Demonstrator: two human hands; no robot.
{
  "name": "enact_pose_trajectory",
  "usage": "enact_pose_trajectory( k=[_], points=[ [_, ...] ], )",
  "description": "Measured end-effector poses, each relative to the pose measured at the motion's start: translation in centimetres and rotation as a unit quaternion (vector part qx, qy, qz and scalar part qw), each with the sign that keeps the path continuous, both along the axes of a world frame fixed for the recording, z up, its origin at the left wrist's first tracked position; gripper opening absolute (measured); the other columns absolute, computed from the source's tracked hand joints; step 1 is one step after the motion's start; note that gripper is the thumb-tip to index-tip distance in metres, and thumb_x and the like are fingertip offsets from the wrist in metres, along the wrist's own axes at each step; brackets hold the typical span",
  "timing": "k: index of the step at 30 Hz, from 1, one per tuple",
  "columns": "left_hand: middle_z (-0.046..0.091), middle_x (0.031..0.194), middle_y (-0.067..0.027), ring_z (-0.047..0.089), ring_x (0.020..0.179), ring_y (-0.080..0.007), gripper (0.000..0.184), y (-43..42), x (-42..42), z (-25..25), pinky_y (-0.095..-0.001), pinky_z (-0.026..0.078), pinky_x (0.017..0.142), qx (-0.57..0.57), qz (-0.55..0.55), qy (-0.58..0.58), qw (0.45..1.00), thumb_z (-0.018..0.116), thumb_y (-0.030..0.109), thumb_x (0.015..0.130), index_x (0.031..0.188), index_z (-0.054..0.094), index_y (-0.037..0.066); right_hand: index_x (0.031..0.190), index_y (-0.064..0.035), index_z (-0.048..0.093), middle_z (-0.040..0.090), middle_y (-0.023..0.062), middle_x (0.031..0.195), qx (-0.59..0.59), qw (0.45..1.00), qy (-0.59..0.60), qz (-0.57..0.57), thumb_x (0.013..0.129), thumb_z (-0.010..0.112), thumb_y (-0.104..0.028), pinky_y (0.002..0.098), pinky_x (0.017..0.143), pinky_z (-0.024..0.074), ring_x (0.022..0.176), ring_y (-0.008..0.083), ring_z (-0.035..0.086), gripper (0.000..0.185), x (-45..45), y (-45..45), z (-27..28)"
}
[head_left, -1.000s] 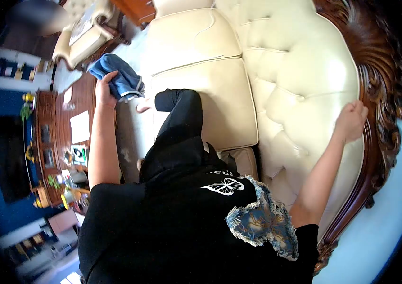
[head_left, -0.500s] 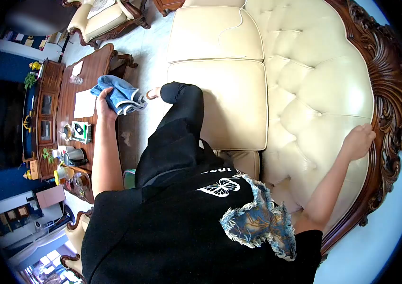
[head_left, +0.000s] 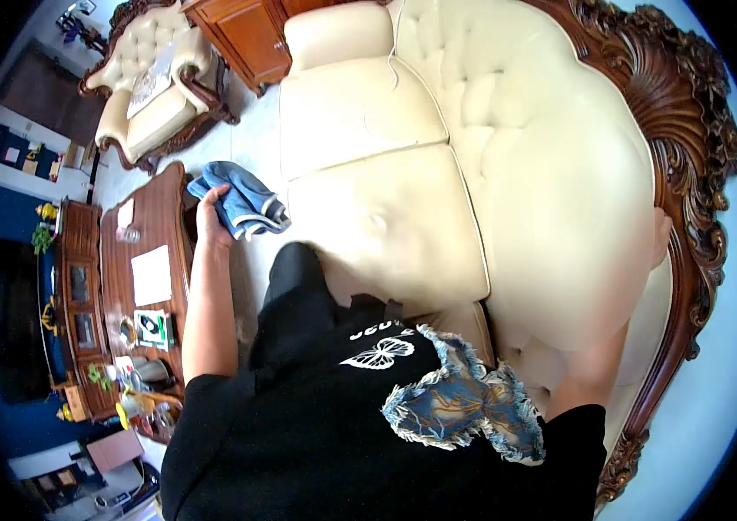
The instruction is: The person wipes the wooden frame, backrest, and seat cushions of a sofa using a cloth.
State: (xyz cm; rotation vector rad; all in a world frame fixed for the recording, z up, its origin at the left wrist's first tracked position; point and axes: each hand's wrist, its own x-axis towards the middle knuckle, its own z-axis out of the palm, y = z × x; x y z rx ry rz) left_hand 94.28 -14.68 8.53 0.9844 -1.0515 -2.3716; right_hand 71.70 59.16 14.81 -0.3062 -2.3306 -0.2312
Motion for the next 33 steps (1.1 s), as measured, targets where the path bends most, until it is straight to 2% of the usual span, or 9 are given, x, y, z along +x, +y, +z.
enact_pose_trajectory(
  k=[5,9,11,12,13,15,17,19,33],
  points=[
    [0.070,0.107,-0.0185,0.069,0.094,-0.0348,0.033,-5.4,-3.6,0.7,-0.0482,0.055,0.095,0.028,-0.056,0.026,0.998,0.063,0.014,0.084,0.112,0.061,-0.004,0.129,-0.0148,0.059,0.061,0.0049,0.128,0.011,0.992,-0.010,-0.128,0.100,0.048,-0.022,0.0443,0.091,0.0501,0.116,0.0266,0.058,0.032,1.2,-1.6,-1.8],
    [0.070,0.107,-0.0200,0.069,0.096,-0.0359,0.039,-15.2,-4.4,-5.1,-0.0496,0.055,0.096,0.061,-0.073,-0.021,0.995,0.064,0.015,0.084,0.116,0.059,-0.006,0.157,-0.0216,0.033,0.035,0.0009,0.161,0.123,0.981,-0.020,-0.147,0.104,0.045,-0.030,0.0487,0.114,0.0340,0.148,0.0300,0.029,0.055,6.8,-7.8,-7.7],
    [0.069,0.106,-0.0210,0.069,0.096,-0.0362,0.039,-17.3,-3.9,-6.1,-0.0509,0.055,0.096,0.104,-0.088,-0.013,0.991,0.063,0.014,0.083,0.116,0.059,-0.006,0.159,-0.0201,0.030,0.027,0.0020,0.165,0.063,0.914,-0.335,-0.218,0.104,0.044,-0.029,0.0524,0.116,0.0295,0.149,0.0310,0.028,0.057,11.1,-11.7,-9.7],
    [0.069,0.106,-0.0212,0.068,0.096,-0.0365,0.039,-18.0,-3.5,-6.1,-0.0513,0.054,0.096,0.116,-0.084,-0.009,0.990,0.063,0.013,0.083,0.116,0.058,-0.006,0.158,-0.0176,0.029,0.028,0.0033,0.164,-0.222,0.907,-0.348,-0.083,0.102,0.049,-0.031,0.0515,0.118,0.0270,0.148,0.0321,0.030,0.061,13.2,-3.9,-18.6],
    [0.069,0.107,-0.0213,0.068,0.096,-0.0370,0.039,-18.4,-3.2,-5.7,-0.0515,0.054,0.097,0.125,-0.086,-0.026,0.988,0.063,0.014,0.083,0.117,0.058,-0.006,0.158,-0.0164,0.028,0.034,0.0107,0.161,-0.185,0.853,-0.472,-0.123,0.099,0.056,-0.032,0.0453,0.119,0.0265,0.145,0.0355,0.035,0.068,16.8,-1.0,-26.1],
    [0.068,0.109,-0.0215,0.068,0.097,-0.0375,0.040,-18.4,-3.2,-4.0,-0.0519,0.054,0.098,0.155,-0.120,-0.052,0.979,0.063,0.014,0.083,0.118,0.058,-0.006,0.157,-0.0153,0.026,0.039,0.0208,0.155,-0.449,0.727,-0.499,-0.142,0.097,0.060,-0.031,0.0574,0.103,0.0442,0.138,0.0377,0.044,0.071,26.0,-4.5,-28.8],
    [0.068,0.110,-0.0218,0.068,0.098,-0.0375,0.041,-17.8,-4.1,-2.5,-0.0522,0.053,0.098,0.197,-0.192,-0.057,0.960,0.063,0.015,0.084,0.119,0.058,-0.005,0.153,-0.0153,0.036,0.053,0.0165,0.143,-0.719,0.541,-0.384,-0.206,0.097,0.059,-0.033,0.0479,0.065,0.0590,0.097,0.0334,0.068,0.062,37.0,-11.3,-26.1],
    [0.068,0.111,-0.0220,0.068,0.099,-0.0375,0.042,-17.0,-5.5,-0.7,-0.0520,0.053,0.099,0.238,-0.264,-0.043,0.934,0.063,0.015,0.084,0.120,0.058,-0.006,0.137,-0.0138,0.052,0.060,0.0136,0.130,-0.732,0.470,-0.431,-0.238,0.095,0.061,-0.031,0.0434,0.063,0.0586,0.080,0.0298,0.070,0.046,48.9,-13.8,-29.0],
    [0.067,0.118,-0.0195,0.065,0.109,-0.0363,0.048,-10.6,-8.9,1.7,-0.0505,0.048,0.106,0.185,-0.426,-0.060,0.884,0.067,0.021,0.085,0.125,0.057,-0.004,0.110,-0.0060,0.070,0.070,0.0232,0.108,-0.435,0.691,-0.555,-0.158,0.089,0.061,-0.026,0.0467,0.089,0.0535,0.100,0.0407,0.066,0.030,66.4,-32.3,-22.0]
  ],
)
